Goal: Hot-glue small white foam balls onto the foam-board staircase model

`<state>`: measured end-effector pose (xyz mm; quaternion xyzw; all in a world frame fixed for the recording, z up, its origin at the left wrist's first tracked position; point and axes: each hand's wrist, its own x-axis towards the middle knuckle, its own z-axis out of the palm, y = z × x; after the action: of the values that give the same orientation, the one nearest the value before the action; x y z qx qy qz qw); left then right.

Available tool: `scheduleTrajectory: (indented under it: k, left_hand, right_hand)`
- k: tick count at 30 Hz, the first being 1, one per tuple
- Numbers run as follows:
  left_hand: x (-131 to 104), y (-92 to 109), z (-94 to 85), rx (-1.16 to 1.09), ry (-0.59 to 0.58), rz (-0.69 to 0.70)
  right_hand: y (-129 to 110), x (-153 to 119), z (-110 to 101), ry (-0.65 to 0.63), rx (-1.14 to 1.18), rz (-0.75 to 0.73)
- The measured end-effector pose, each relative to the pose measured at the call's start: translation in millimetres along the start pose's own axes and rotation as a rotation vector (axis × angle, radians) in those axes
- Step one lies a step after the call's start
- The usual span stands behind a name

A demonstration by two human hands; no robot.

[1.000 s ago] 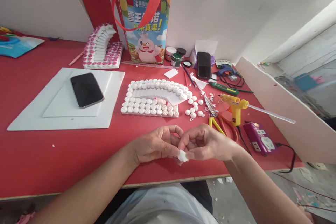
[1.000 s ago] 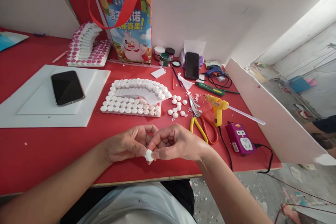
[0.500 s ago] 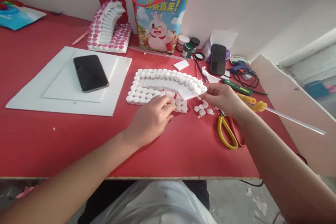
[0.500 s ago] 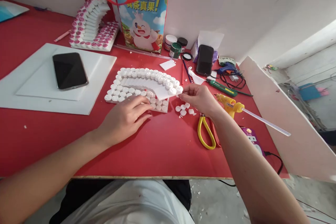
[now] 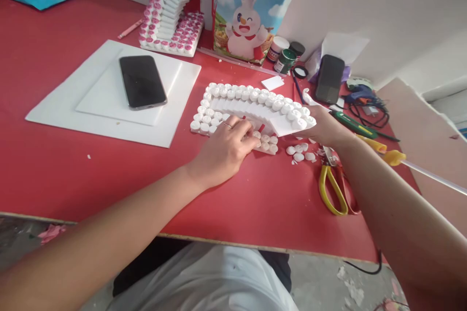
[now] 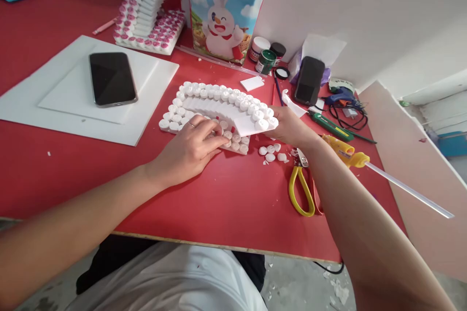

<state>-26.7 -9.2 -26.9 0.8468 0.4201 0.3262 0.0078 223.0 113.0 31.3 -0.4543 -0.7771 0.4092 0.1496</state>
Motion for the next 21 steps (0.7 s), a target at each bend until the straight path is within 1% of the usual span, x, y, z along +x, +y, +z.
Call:
scheduleTrajectory:
  k: [6, 10, 13, 19, 21]
  left_hand:
    - [0.9, 0.2, 0.6, 0.015, -0.019, -0.01]
    - [1.9, 1.3, -0.8, 0.003, -0.035, -0.026]
    - [2.5, 1.4, -0.8, -0.008, -0.056, -0.035]
    - [2.5, 0.0, 2.7, -0.028, -0.029, -0.055]
    - [2.5, -0.4, 3.3, -0.028, -0.024, -0.057]
  right_hand:
    - [13.5, 15.4, -3.7, -0.036, -0.12, -0.031]
    - [10.5, 21.8, -7.2, -0.1, -0.194, -0.028]
    - [4.4, 22.9, -6.0, -0.115, -0.221, -0.022]
    - [-0.6, 19.2, 2.9, -0.034, -0.245, 0.003]
    - [-0.3, 16.1, 5.2, 0.039, -0.269, 0.009]
